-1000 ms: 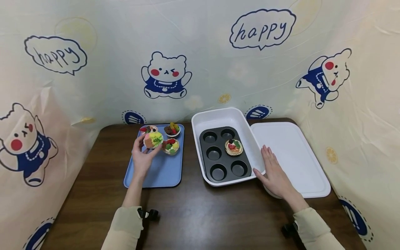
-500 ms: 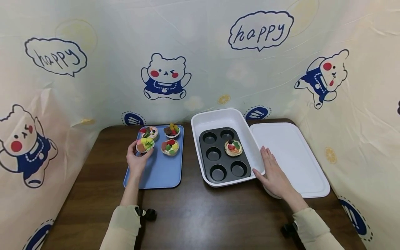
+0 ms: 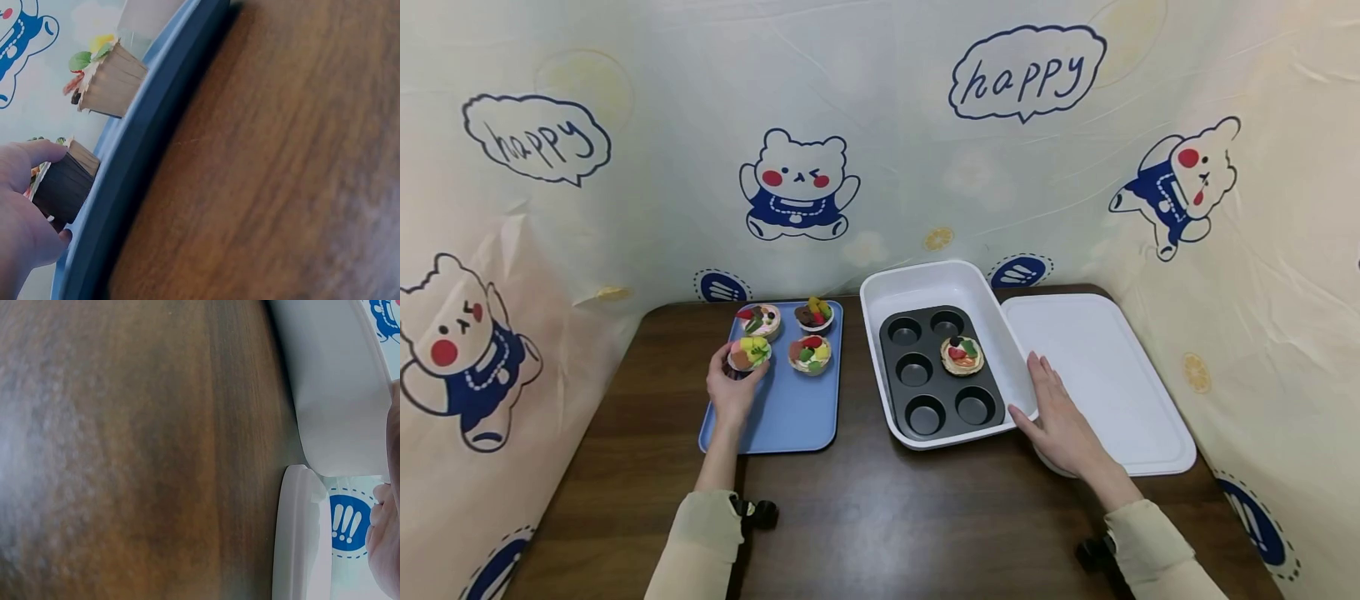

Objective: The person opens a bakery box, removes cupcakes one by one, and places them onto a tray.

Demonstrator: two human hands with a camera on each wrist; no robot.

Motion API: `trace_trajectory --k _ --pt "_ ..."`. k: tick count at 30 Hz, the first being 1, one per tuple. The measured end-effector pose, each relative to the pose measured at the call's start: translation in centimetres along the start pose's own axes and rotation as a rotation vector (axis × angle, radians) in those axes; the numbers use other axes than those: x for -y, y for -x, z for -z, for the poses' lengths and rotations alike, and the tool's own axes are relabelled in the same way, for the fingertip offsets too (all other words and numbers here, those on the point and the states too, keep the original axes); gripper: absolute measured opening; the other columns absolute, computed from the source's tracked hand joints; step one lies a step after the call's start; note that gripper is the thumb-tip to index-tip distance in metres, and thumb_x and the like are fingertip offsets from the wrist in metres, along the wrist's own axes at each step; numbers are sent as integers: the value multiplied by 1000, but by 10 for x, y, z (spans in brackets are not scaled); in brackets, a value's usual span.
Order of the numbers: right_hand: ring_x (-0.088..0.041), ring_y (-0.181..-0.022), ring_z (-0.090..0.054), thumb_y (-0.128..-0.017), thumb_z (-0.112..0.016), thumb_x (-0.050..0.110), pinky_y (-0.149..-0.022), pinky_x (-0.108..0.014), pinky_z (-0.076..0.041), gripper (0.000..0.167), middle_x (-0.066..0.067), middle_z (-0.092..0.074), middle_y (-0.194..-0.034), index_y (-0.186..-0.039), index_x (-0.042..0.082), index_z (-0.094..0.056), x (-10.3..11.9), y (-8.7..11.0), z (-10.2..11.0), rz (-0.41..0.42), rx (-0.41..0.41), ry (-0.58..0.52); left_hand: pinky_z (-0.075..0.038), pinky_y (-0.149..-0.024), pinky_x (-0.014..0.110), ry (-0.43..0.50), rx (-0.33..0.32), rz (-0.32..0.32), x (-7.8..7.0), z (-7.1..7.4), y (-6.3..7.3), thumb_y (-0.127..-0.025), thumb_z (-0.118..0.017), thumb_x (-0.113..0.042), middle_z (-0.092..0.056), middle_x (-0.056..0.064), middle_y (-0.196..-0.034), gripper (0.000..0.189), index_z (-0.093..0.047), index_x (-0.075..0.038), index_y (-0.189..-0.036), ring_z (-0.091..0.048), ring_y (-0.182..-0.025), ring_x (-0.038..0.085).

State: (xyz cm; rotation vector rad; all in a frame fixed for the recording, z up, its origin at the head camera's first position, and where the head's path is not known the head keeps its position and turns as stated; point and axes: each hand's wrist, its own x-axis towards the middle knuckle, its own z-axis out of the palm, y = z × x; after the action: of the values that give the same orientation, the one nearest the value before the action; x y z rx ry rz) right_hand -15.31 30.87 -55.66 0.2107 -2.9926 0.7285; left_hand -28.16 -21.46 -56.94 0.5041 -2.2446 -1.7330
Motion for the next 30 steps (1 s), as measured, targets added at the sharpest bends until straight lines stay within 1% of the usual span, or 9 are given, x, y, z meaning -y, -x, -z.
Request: trace_trajectory --k 5,12,18,20,22,26,30 --pt "-48 -170 -16 -107 -63 49 -135 -65 -25 99 -23 -16 -184 -177 5 -7 1 0 0 -6 -1 8 -31 -136 50 -4 -11 6 5 1 0 -96 -82 -5 -45 27 -167 78 -43 -2 -163 -41 -162 40" --pt "-46 -171 -14 -108 -62 47 -135 -66 -23 99 -23 -15 -184 -177 5 -6 1 0 2 -6 12 2 -33 -136 51 -26 -5 0 6 3 2 -97 -82 -7 -45 27 -167 77 -43 -2 -163 -42 -162 41" --pt "-47 -170 -16 -108 -62 48 -134 -67 -25 99 -24 -16 -184 -177 5 -6 1 0 0 -3 3 4 -32 -136 54 -57 -3 -39 7 5 3 -96 -82 -7 -46 29 -166 77 -43 2 -162 -41 -161 43" --pt "-47 -170 -16 -108 -62 48 -134 -67 -25 98 -24 -17 -184 -177 5 -7 1 1 0 -1 -1 1 -31 -136 55 -85 -1 -62 8 6 4 -97 -82 -8 -46 29 -166 76 -42 3 -161 -41 -161 44" --pt "-47 -170 -16 -108 -63 48 -135 -67 -25 98 -24 -17 -183 -177 5 -7 0 1 -1 2 -3 -2 -31 -136 56 -122 1 -98 10 6 4 -97 -81 -9 -45 30 -166 77 -41 3 -162 -41 -161 44" --pt "-47 -171 -15 -108 -62 48 -136 -66 -23 99 -23 -16 -184 -177 5 -6 0 0 -1 -3 5 -8 -31 -134 60 -222 5 -206 7 6 8 -99 -80 -11 -42 31 -165 80 -37 1 -165 -41 -157 46" --pt "-46 -171 -14 -108 -62 48 -137 -65 -21 100 -22 -14 -185 -177 6 -4 0 0 0 -11 19 -8 -32 -132 65 -303 0 -317 -1 4 13 -100 -80 -13 -37 31 -167 79 -38 1 -165 -38 -156 48"
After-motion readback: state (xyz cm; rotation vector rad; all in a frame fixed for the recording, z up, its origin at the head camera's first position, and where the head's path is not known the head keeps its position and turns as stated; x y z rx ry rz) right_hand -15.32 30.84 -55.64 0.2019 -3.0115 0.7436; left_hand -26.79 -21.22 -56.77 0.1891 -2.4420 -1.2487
